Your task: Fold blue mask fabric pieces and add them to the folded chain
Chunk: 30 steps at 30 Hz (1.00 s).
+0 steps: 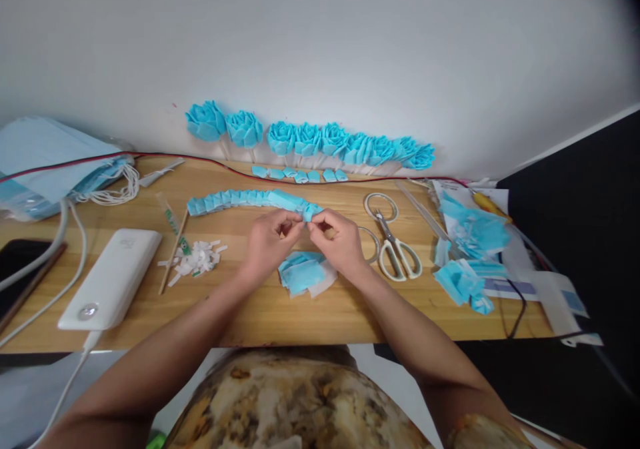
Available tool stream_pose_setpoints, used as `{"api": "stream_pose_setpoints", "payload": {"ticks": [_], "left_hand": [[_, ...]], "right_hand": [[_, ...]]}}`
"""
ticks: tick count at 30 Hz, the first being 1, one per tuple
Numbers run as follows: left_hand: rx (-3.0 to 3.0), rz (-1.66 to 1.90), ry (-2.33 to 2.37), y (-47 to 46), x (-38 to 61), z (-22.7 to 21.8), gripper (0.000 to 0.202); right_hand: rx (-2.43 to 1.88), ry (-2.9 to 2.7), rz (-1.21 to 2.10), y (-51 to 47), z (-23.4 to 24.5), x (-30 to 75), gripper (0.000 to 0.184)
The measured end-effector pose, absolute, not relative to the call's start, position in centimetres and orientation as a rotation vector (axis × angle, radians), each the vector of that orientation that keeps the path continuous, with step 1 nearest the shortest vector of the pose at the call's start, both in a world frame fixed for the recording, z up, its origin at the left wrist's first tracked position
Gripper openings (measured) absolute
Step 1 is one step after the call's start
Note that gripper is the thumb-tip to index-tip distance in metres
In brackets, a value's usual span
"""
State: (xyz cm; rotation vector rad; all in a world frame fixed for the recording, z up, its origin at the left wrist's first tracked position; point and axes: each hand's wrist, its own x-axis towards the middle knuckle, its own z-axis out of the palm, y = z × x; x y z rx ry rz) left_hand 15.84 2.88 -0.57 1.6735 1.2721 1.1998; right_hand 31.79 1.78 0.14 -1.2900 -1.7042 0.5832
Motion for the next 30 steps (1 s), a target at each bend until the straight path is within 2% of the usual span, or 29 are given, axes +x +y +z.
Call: {"api": "stream_pose_setpoints", "payload": {"ticks": [8,18,25,30], "left_hand": [[1.585,1.179,1.246,3.0,15.8,0.0,0.013],[1.436,1.160,1.291,3.8,15.0,0.7,0.013],[1.760,1.115,1.507,2.2,7.5,4.2,0.014],[1.986,0.827,1.754,-0.1,1.3,3.6,0.018]], "right_hand": [[-1.283,-1.683,0.629,1.8,0.1,31.7,0.013],[-1.305,-1.396,0.964,2.7,-0.1,32.6,0.022],[-1.275,-1.230,1.046,3.4,-0.5,33.0,0.018],[-1.241,-1.245,1.060,3.2,-0.3,32.6,0.018]]}}
